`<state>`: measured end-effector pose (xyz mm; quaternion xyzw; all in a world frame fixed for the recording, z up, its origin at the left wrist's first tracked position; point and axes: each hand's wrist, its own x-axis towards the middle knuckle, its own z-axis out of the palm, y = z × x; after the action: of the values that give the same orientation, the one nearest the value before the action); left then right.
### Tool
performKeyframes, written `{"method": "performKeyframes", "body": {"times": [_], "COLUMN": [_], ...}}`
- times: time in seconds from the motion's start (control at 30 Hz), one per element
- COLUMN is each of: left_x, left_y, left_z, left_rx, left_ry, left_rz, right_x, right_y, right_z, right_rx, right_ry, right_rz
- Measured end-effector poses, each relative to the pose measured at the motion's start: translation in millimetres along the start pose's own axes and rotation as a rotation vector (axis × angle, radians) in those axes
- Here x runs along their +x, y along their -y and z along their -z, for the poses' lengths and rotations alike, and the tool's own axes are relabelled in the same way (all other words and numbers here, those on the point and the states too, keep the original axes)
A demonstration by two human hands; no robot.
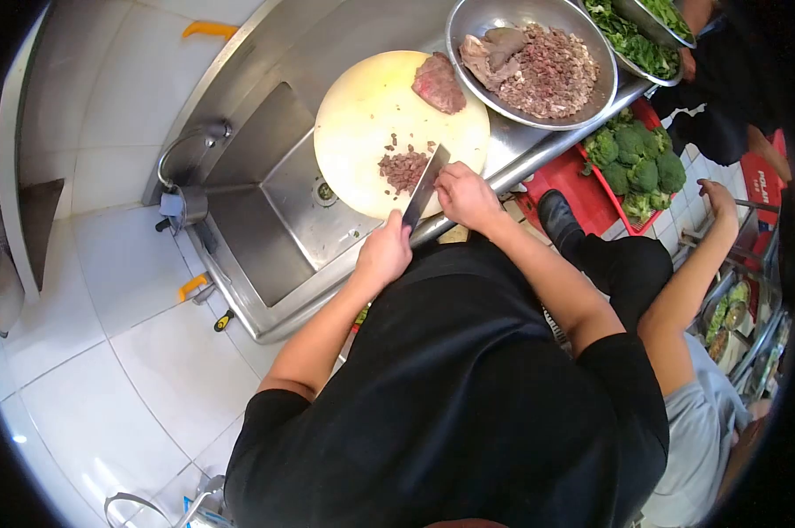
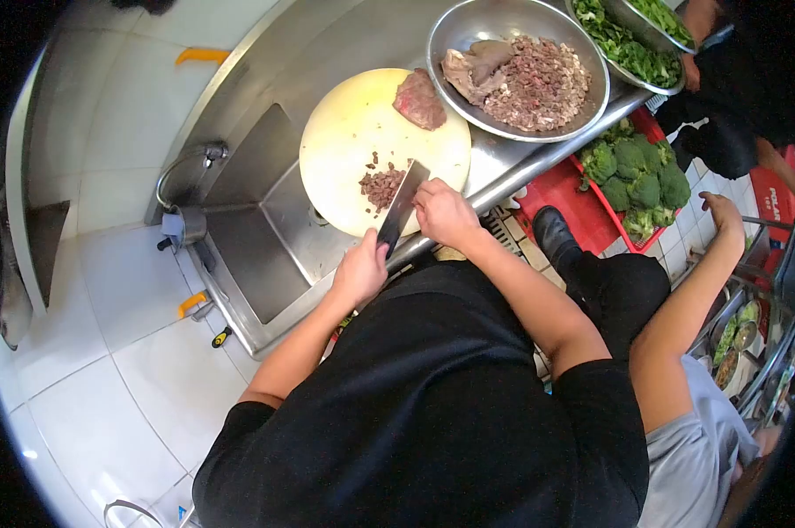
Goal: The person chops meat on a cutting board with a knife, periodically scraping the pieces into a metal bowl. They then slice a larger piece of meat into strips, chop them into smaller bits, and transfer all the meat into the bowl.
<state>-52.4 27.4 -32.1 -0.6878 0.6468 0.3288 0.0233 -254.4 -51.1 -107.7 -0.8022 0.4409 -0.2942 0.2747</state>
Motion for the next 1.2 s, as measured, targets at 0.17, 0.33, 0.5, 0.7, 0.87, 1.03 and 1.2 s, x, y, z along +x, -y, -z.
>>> {"method": "performKeyframes", "body": {"times": [0.17,0.33,0.5,0.7,0.87,1.03,1.2], "left_x": [29,9,2,10,28,35,49], "left_y": [6,81,176,109,28,14,-29], "left_z": [23,58,48,-6,-28,-30,10], "left_rx": [-0.170,-0.860,-1.042,-1.082,-1.071,-1.190,-1.127], "left_ry": [-0.045,-0.004,0.024,0.087,0.070,0.134,0.183], "left_rz": [-0.043,0.240,0.381,0.451,0.301,0.231,0.068], "right_x": [-3,-2,27,50,58,58,79], "right_y": [9,10,18,33,37,29,36], "right_z": [13,-2,-33,-69,-75,-79,-14], "right_rx": [0.113,0.003,-0.170,-0.071,0.042,0.187,0.181], "right_ry": [0.007,-0.055,0.058,-0.036,-0.152,-0.392,-0.577], "right_rz": [-0.116,-0.144,-0.244,-0.257,-0.292,-0.287,-0.234]}}
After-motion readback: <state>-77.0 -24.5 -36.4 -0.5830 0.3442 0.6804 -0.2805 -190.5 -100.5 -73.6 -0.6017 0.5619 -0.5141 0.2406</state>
